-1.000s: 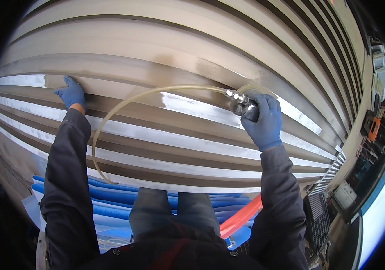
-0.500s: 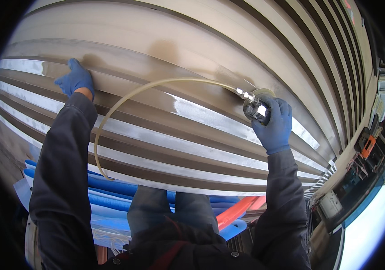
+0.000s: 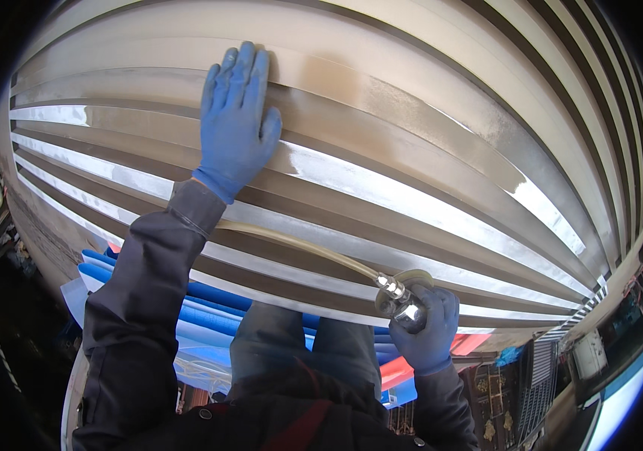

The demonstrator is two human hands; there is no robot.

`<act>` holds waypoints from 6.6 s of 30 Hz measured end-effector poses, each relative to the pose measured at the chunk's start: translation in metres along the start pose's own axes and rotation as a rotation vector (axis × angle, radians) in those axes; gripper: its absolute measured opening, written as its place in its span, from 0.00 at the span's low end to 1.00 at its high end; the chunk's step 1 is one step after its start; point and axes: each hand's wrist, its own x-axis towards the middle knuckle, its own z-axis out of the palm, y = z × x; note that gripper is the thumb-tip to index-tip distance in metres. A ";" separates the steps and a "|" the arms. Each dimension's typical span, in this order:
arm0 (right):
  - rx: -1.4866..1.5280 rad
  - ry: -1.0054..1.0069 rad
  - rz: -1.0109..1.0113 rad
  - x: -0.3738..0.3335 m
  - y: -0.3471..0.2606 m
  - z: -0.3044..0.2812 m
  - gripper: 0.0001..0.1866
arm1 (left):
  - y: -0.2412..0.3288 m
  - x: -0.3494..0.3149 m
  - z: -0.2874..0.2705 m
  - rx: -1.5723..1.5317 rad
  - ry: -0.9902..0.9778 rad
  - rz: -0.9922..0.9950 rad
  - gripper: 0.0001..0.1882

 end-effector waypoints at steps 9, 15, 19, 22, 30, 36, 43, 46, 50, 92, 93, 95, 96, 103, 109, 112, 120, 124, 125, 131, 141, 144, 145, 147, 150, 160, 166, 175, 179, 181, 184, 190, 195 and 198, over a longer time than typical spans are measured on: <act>-0.051 0.118 -0.020 -0.009 0.032 -0.011 0.35 | 0.100 0.005 0.027 -0.136 -0.143 0.158 0.47; -0.088 0.171 -0.026 -0.001 0.033 -0.020 0.32 | 0.119 0.004 0.028 -0.221 -0.175 0.304 0.45; -0.129 0.206 -0.074 0.017 0.032 -0.031 0.32 | 0.107 0.000 0.014 -0.411 -0.268 0.438 0.33; -0.127 0.238 -0.079 0.038 0.031 -0.038 0.33 | 0.048 -0.010 -0.002 -0.329 -0.173 0.376 0.22; -0.058 0.371 -0.132 0.139 0.037 -0.044 0.35 | -0.247 -0.074 -0.048 0.312 0.114 -1.179 0.50; -0.197 0.307 -0.186 0.208 0.031 -0.043 0.32 | -0.251 -0.042 0.004 -0.169 0.435 -1.643 0.50; -0.499 0.167 -0.158 0.225 0.019 -0.051 0.29 | -0.207 -0.013 -0.018 -0.113 0.351 -1.726 0.60; -0.572 0.155 -0.178 0.229 0.017 -0.050 0.28 | -0.203 -0.011 -0.020 -0.128 0.323 -1.753 0.60; -0.507 0.122 -0.200 0.235 0.005 -0.040 0.30 | -0.207 -0.014 -0.015 -0.053 0.268 -1.746 0.61; -0.604 0.102 -0.411 0.290 -0.114 0.026 0.31 | -0.197 -0.007 -0.006 0.088 0.535 -1.684 0.50; -0.629 0.068 -0.333 0.288 -0.113 0.020 0.32 | -0.199 -0.007 -0.007 0.088 0.538 -1.682 0.50; -0.634 0.069 -0.249 0.284 -0.110 0.008 0.31 | -0.200 -0.006 -0.006 0.077 0.535 -1.684 0.50; -0.650 0.061 -0.151 0.284 -0.111 0.005 0.31 | -0.201 -0.006 -0.006 0.076 0.536 -1.687 0.49; -0.577 0.076 -0.273 0.313 -0.129 0.021 0.30 | -0.199 -0.007 -0.006 0.064 0.515 -1.691 0.50; -0.650 0.040 -0.069 0.294 -0.113 -0.005 0.31 | -0.202 -0.010 -0.005 0.067 0.537 -1.669 0.50; -0.636 0.063 -0.087 0.294 -0.111 -0.004 0.31 | -0.203 -0.010 -0.002 0.077 0.527 -1.667 0.50; -0.629 0.051 -0.122 0.304 -0.098 -0.012 0.31 | -0.210 -0.009 0.006 0.187 0.485 -1.715 0.50; -0.686 0.004 -0.011 0.291 -0.095 -0.020 0.32 | -0.212 -0.010 0.009 0.198 0.526 -1.697 0.51; -0.659 0.015 -0.060 0.291 -0.098 -0.014 0.32 | -0.212 -0.010 0.009 0.186 0.532 -1.700 0.51; -0.618 0.048 -0.221 0.315 -0.112 0.008 0.30 | -0.214 -0.013 0.016 0.201 0.576 -1.660 0.51; -0.627 0.023 -0.231 0.296 -0.109 0.005 0.30 | -0.215 -0.013 0.012 0.267 0.589 -1.638 0.50; -0.625 0.021 -0.272 0.308 -0.115 0.011 0.30 | -0.209 -0.011 0.010 0.233 0.577 -1.643 0.50; -0.607 0.041 -0.355 0.309 -0.116 0.008 0.30 | -0.207 -0.013 0.010 0.189 0.590 -1.630 0.50; -0.639 0.007 -0.211 0.304 -0.116 -0.002 0.30 | -0.209 -0.011 0.006 0.174 0.607 -1.622 0.50; -0.693 -0.019 -0.156 0.296 -0.117 -0.012 0.31 | -0.210 -0.009 0.006 0.204 0.578 -1.659 0.51; -0.672 -0.017 -0.160 0.306 -0.101 -0.015 0.31 | -0.219 -0.024 0.010 0.033 0.404 -1.630 0.61; -0.694 -0.022 -0.119 0.290 -0.084 -0.021 0.31 | -0.213 -0.015 0.005 0.047 0.380 -1.644 0.59; -0.630 0.034 -0.116 0.271 -0.046 -0.031 0.28 | -0.212 -0.016 0.002 -0.021 0.319 -1.688 0.61; -0.691 0.018 0.016 0.256 -0.035 -0.036 0.28 | -0.213 -0.016 0.001 -0.005 0.264 -1.695 0.63; -0.640 0.070 -0.115 0.268 -0.050 -0.023 0.29 | -0.214 -0.016 -0.001 -0.032 0.279 -1.691 0.62; -0.594 0.056 -0.168 0.295 -0.079 -0.002 0.29 | -0.213 -0.017 -0.002 -0.050 0.280 -1.699 0.62; -0.644 -0.004 -0.104 0.292 -0.078 -0.019 0.29 | -0.213 -0.016 0.001 -0.032 0.268 -1.708 0.64; -0.647 0.021 -0.138 0.277 -0.080 -0.024 0.27 | -0.215 -0.015 -0.001 -0.027 0.281 -1.699 0.63; -0.601 0.039 -0.196 0.296 -0.098 0.000 0.28 | -0.213 -0.017 -0.001 -0.048 0.282 -1.697 0.64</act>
